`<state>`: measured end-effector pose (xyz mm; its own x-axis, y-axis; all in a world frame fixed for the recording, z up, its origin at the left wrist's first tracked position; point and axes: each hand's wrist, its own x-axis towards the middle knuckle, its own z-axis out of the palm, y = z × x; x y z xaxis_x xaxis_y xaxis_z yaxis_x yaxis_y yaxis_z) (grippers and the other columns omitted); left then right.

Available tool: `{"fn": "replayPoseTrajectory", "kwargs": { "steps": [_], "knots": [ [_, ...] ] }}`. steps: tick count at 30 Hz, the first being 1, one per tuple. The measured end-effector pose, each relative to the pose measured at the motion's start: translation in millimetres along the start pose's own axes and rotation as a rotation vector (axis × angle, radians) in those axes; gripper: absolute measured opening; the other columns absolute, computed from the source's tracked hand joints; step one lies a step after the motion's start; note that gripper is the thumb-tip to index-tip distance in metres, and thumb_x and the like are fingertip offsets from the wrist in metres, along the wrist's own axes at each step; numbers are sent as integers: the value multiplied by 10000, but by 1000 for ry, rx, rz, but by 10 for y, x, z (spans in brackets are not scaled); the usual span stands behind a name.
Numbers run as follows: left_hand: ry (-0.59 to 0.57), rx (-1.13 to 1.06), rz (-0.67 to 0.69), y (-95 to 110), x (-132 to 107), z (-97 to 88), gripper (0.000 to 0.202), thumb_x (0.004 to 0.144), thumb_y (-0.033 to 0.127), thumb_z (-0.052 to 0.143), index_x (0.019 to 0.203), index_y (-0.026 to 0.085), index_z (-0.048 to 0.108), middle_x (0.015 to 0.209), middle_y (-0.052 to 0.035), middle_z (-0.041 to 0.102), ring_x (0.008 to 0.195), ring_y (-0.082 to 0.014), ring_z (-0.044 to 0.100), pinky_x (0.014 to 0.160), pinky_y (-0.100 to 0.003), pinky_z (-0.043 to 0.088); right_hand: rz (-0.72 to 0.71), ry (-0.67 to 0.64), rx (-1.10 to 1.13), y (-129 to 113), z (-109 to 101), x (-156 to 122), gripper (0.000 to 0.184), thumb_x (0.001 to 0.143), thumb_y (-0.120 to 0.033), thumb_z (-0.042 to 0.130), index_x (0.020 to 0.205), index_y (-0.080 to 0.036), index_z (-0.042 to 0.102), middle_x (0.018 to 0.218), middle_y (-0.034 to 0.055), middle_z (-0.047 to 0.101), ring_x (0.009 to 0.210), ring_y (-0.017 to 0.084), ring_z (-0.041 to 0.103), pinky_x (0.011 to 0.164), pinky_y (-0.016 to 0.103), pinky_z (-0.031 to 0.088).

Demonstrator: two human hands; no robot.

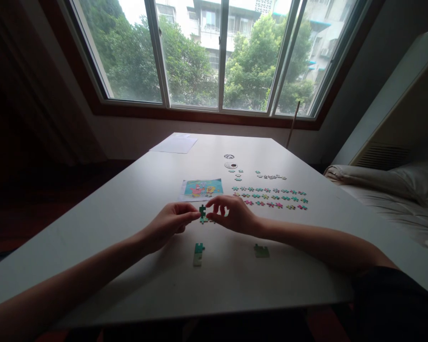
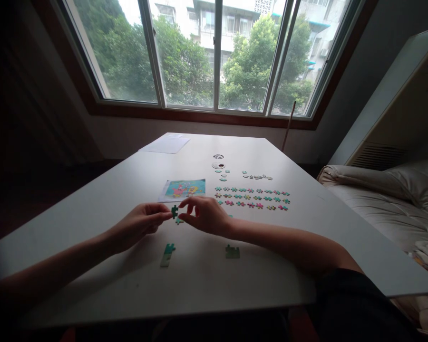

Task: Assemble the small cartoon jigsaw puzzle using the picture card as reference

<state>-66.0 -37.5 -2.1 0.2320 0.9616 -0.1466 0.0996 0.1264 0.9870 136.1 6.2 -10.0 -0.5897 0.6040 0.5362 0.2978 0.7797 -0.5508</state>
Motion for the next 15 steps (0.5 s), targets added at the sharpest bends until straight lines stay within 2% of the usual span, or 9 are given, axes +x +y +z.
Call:
{"fn": "replayPoseTrajectory", "kwargs": {
  "steps": [10, 15],
  "knots": [
    [-17, -8, 4, -14, 9, 13, 291, 654, 358, 732, 701, 110, 587, 530, 74, 372, 455, -36, 260, 425, -170, 178, -97, 57, -88, -4, 1, -24, 182, 746, -317, 666, 866, -187, 626, 687, -15, 613, 558, 74, 513, 586, 203, 421],
    [-81, 169, 28, 60, -13, -39, 285, 710, 396, 674, 779, 125, 623, 587, 49, 453, 461, -43, 294, 422, -169, 217, -123, 59, -138, -7, -16, -23, 178, 752, -333, 659, 849, -186, 637, 678, -18, 624, 564, 79, 524, 648, 234, 418]
  ]
}}
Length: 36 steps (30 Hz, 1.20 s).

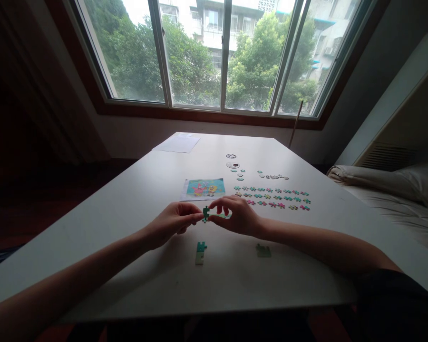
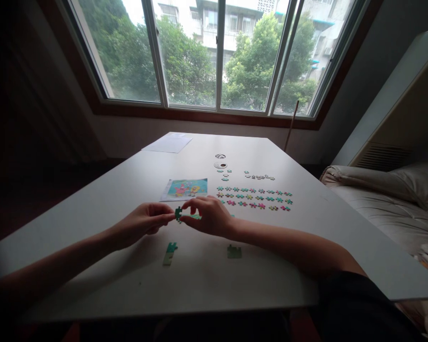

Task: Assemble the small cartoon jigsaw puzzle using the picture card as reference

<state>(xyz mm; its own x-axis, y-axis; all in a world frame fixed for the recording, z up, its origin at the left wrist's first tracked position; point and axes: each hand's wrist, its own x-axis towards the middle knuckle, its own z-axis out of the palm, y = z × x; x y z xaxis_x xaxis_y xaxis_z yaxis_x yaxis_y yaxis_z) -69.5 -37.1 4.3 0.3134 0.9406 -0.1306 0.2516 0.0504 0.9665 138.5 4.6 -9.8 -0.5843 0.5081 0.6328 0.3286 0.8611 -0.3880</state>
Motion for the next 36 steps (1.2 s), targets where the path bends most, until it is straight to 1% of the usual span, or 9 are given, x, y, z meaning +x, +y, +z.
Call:
{"fn": "replayPoseTrajectory", "kwargs": {
  "steps": [2, 4, 7, 11, 15, 19, 22, 29, 36],
  "knots": [
    [-41, 194, 48, 25, -28, -76, 272, 756, 399, 625, 829, 137, 648, 634, 24, 514, 482, -59, 347, 433, -178, 268, 38, -49, 15, -21, -9, -8, 190, 752, -347, 656, 841, -180, 644, 690, -6, 627, 577, 84, 536, 620, 224, 418],
    [-49, 451, 173, 32, -73, -159, 243, 794, 377, 588, 822, 148, 666, 663, -2, 568, 563, -94, 447, 506, -195, 359, 68, -133, 44, -55, -7, -26, 209, 751, -360, 654, 843, -172, 649, 713, 6, 634, 606, 92, 553, 597, 211, 418],
    [-45, 726, 346, 0, -181, -245, 226, 840, 331, 526, 816, 162, 674, 702, -25, 604, 588, -106, 497, 544, -201, 399, 83, -258, 66, -112, 19, -62, 235, 741, -375, 661, 853, -168, 659, 726, 8, 636, 623, 92, 560, 584, 199, 413],
    [-157, 898, 530, -84, -371, -243, 232, 888, 238, 450, 965, 210, 666, 817, -49, 613, 675, -118, 557, 624, -203, 428, 118, -326, 46, -155, 68, -90, 222, 734, -387, 663, 832, -188, 669, 723, -1, 634, 622, 94, 551, 602, 206, 407],
    [-213, 1054, 646, -162, -489, -177, 271, 892, 230, 464, 1126, 267, 594, 838, -44, 598, 719, -144, 564, 637, -220, 421, 139, -364, 36, -156, 68, -86, 199, 730, -370, 667, 833, -200, 677, 741, 2, 627, 634, 100, 547, 618, 212, 405],
    [-219, 1116, 692, -202, -500, -131, 288, 882, 233, 481, 1151, 288, 567, 854, -42, 575, 711, -147, 554, 633, -223, 413, 106, -388, 38, -141, 47, -90, 206, 730, -366, 669, 847, -197, 679, 757, 9, 620, 635, 97, 542, 603, 203, 404],
    [-223, 1133, 706, -203, -496, -123, 298, 883, 225, 469, 1160, 287, 560, 853, -42, 558, 694, -141, 540, 623, -220, 405, 54, -341, 33, -124, 57, -105, 201, 768, -355, 634, 877, -190, 672, 769, 17, 621, 650, 104, 546, 632, 217, 423],
    [-237, 1123, 689, -222, -499, -132, 307, 893, 235, 446, 1180, 277, 549, 842, -45, 549, 702, -140, 524, 633, -217, 395, -229, -392, 42, -108, 69, -129, 161, 851, -216, 520, 901, -195, 673, 830, 37, 623, 714, 113, 560, 704, 229, 438],
    [-218, 1092, 692, -224, -500, -118, 302, 890, 234, 448, 1168, 279, 558, 827, -41, 549, 677, -131, 517, 619, -211, 392, -293, -434, -54, -109, 37, -124, 186, 875, -220, 487, 921, -207, 666, 856, 36, 625, 724, 117, 548, 734, 247, 431]
  ]
}}
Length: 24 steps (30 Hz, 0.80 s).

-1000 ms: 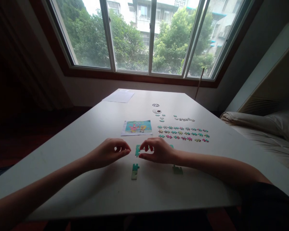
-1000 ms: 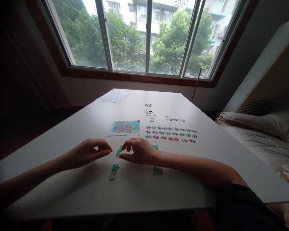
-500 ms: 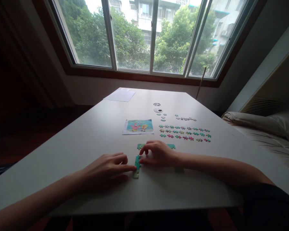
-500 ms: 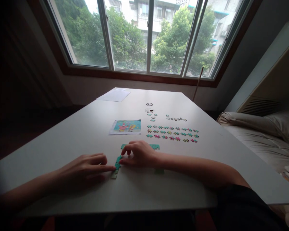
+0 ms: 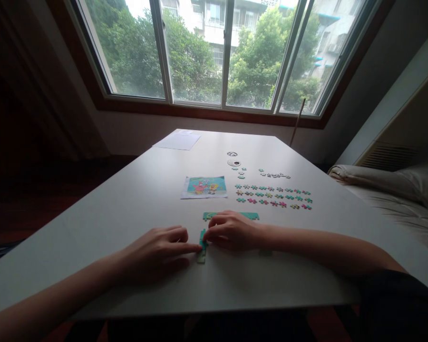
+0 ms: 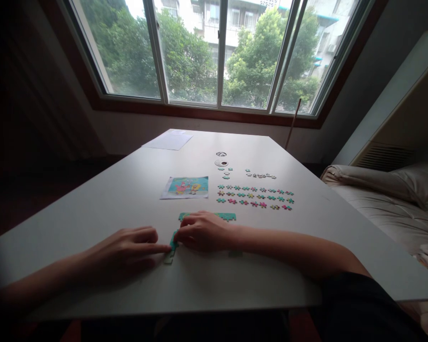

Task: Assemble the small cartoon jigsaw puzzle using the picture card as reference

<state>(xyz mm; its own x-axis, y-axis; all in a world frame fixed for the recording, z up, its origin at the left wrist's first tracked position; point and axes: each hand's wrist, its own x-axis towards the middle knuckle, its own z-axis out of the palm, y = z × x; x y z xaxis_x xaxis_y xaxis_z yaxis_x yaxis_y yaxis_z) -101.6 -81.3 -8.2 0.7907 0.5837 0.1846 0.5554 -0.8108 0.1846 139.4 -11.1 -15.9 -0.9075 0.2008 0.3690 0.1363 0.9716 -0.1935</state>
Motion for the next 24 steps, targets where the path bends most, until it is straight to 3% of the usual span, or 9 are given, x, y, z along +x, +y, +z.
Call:
{"fn": "replayPoseTrajectory", "kwargs": {
  "steps": [12, 16, 20, 24],
  "knots": [
    [-8, -18, 6, -17, -10, -9, 315, 883, 234, 464, 1182, 283, 548, 847, -39, 566, 689, -130, 534, 633, -208, 402, -30, -3, 23, 42, -47, 2, 206, 887, -221, 473, 959, -194, 663, 825, 47, 642, 713, 116, 555, 710, 247, 437],
    [-44, 14, 11, 13, 19, -107, 298, 878, 259, 487, 1167, 284, 555, 857, -39, 588, 714, -144, 550, 625, -216, 403, 8, 40, 74, 176, -187, 0, 197, 880, -212, 482, 929, -162, 666, 797, 50, 649, 709, 110, 573, 689, 235, 450],
    [-32, 6, 7, 14, 71, -228, 229, 870, 272, 506, 1073, 259, 610, 832, -47, 607, 733, -154, 568, 634, -223, 420, 192, 41, 7, 556, -436, -78, 187, 861, -191, 505, 912, -157, 682, 822, 54, 663, 665, 96, 580, 635, 225, 455],
    [-12, -12, -3, -81, 139, -291, 200, 864, 258, 509, 1014, 239, 639, 828, -55, 623, 730, -155, 580, 621, -229, 432, 559, 36, -173, 1149, -695, -317, 173, 834, -198, 538, 892, -164, 698, 845, 46, 676, 693, 100, 593, 677, 222, 460]
  ]
}}
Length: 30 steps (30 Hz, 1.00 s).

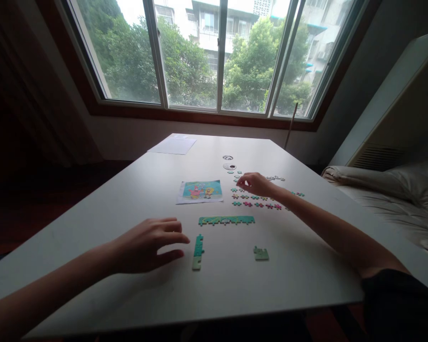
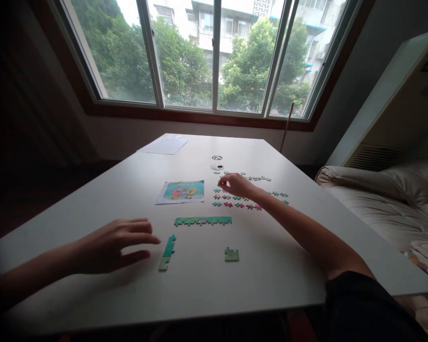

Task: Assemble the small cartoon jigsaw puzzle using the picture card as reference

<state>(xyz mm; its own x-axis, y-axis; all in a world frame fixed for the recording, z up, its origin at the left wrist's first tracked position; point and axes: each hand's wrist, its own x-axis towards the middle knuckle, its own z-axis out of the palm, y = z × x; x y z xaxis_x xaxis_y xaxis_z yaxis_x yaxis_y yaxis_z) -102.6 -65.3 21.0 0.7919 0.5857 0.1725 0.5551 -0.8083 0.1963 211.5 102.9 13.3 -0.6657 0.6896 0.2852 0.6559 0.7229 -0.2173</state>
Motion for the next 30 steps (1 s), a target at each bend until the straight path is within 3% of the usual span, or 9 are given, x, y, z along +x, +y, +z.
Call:
{"fn": "replayPoseTrajectory", "kwargs": {
  "steps": [6, 11, 16, 20, 24, 27, 30],
  "knots": [
    [40, 5, -11, -120, 117, 2, 199, 876, 260, 487, 966, 222, 661, 823, -54, 633, 706, -145, 577, 607, -221, 438, 297, 43, -132, 926, -142, 54, 202, 799, -115, 538, 910, -97, 706, 862, 116, 694, 728, 158, 623, 721, 264, 468],
    [-3, -37, -56, -135, 101, 94, 235, 901, 219, 429, 969, 210, 653, 822, -59, 617, 706, -141, 566, 647, -229, 448, 416, -11, -137, 1302, -122, 106, 263, 823, -92, 511, 1012, -130, 692, 1008, 115, 681, 848, 153, 632, 786, 237, 460],
    [71, -79, -63, -140, 44, 134, 235, 906, 210, 423, 923, 180, 655, 808, -72, 617, 689, -138, 556, 617, -227, 440, 424, -98, -79, 1363, -56, 185, 289, 837, -145, 548, 1107, -127, 648, 1043, 126, 669, 874, 157, 631, 773, 236, 470],
    [93, -108, -52, -142, 52, 135, 237, 904, 201, 423, 911, 170, 658, 795, -75, 615, 672, -132, 554, 599, -219, 441, 449, -161, -63, 1355, -25, 256, 235, 837, -175, 575, 1050, -127, 660, 965, 112, 679, 841, 157, 627, 757, 245, 479],
    [98, -111, -43, -148, 54, 149, 225, 902, 190, 429, 902, 167, 653, 786, -67, 608, 667, -127, 550, 599, -219, 438, 481, -205, -69, 1350, -22, 308, 217, 886, -274, 520, 1050, -153, 595, 1054, 76, 611, 884, 155, 597, 784, 329, 503],
    [89, -97, -50, -155, 42, 161, 214, 904, 188, 434, 908, 171, 648, 794, -65, 605, 679, -129, 548, 613, -226, 439, 474, -187, -70, 1302, -49, 308, 259, 902, -315, 489, 1105, -164, 544, 1116, 70, 563, 926, 165, 578, 791, 367, 504],
    [80, -85, -47, -162, 33, 170, 211, 906, 189, 434, 921, 176, 644, 807, -64, 606, 680, -129, 549, 607, -222, 440, 426, -95, -67, 1163, -93, 294, 200, 857, -281, 554, 975, -128, 608, 976, 72, 622, 870, 174, 593, 784, 348, 491]
  ]
}}
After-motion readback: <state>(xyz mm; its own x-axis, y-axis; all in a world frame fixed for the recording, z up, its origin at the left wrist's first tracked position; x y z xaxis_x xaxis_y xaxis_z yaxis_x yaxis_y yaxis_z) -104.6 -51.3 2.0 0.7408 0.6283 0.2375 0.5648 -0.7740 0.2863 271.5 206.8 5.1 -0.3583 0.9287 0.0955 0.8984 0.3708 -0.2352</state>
